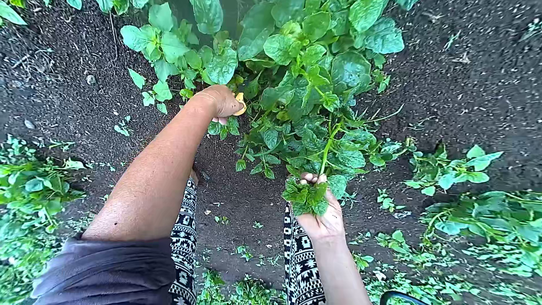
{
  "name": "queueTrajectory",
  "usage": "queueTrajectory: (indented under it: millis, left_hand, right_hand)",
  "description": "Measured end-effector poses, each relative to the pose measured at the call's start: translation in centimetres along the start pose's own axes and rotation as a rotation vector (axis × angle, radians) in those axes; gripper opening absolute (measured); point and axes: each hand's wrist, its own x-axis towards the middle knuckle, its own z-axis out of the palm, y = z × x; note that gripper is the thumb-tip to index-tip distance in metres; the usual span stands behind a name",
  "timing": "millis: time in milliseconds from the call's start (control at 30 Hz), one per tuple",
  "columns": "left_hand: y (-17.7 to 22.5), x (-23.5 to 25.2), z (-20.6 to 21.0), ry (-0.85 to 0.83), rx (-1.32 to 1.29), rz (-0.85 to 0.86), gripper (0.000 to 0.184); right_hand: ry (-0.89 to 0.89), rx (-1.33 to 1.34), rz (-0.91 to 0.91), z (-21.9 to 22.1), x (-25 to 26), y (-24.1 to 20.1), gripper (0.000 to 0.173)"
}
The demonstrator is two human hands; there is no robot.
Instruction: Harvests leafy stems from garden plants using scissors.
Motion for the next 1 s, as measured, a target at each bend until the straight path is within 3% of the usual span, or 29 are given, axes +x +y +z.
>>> queueTrajectory:
  millis: [133, 267, 433, 533, 600, 667, 767, 933, 1000]
  left_hand:
    - [-1.6, 1.1, 0.9, 0.005, -0.116, 0.059, 0.041]
    - [-4.4, -1.1, 2.3, -0.020, -0.206, 0.109, 0.036]
    - [-12.3, -7.2, 5.6, -0.042, -0.363, 0.223, 0.020]
    - [-20.6, -11.4, 9.2, -0.058, -0.733, 0.215, 0.021]
    - [-25.4, -13.6, 12.4, -0.026, -1.180, 0.186, 0.029]
    - [-27.6, -14.9, 15.2, -0.110, -1.624, 0.132, 0.042]
    - [-25.7, -16.4, 17.4, -0.263, -1.591, 0.039, 0.042]
    - [-15.1, -17.2, 16.9, -0.086, -1.015, 0.245, 0.027]
    - [-12.3, -16.4, 17.0, -0.068, -0.967, 0.325, 0.028]
  right_hand:
    - [0.003, 0.004, -0.007, 0.0, 0.0, 0.0, 0.051]
    - [0.035, -0.006, -0.009, 0.1, 0.0, 0.2, 0.052]
    - [0.031, 0.019, -0.022, 0.3, -0.1, 0.0, 0.053]
    - [-0.072, 0.106, -0.023, -0.3, -0.1, -0.2, 0.050]
    - [-0.183, 0.184, -0.020, -0.6, -0.1, -0.2, 0.042]
    - [-0.288, 0.256, 0.007, -0.8, -0.2, -0.3, 0.036]
    - [-0.337, 0.290, 0.025, -0.9, -0.2, -0.5, 0.039]
    - [-0.290, 0.194, -0.019, -1.2, -0.5, -0.3, 0.036]
    - [-0.294, 0.157, -0.020, -1.5, -0.6, -0.2, 0.034]
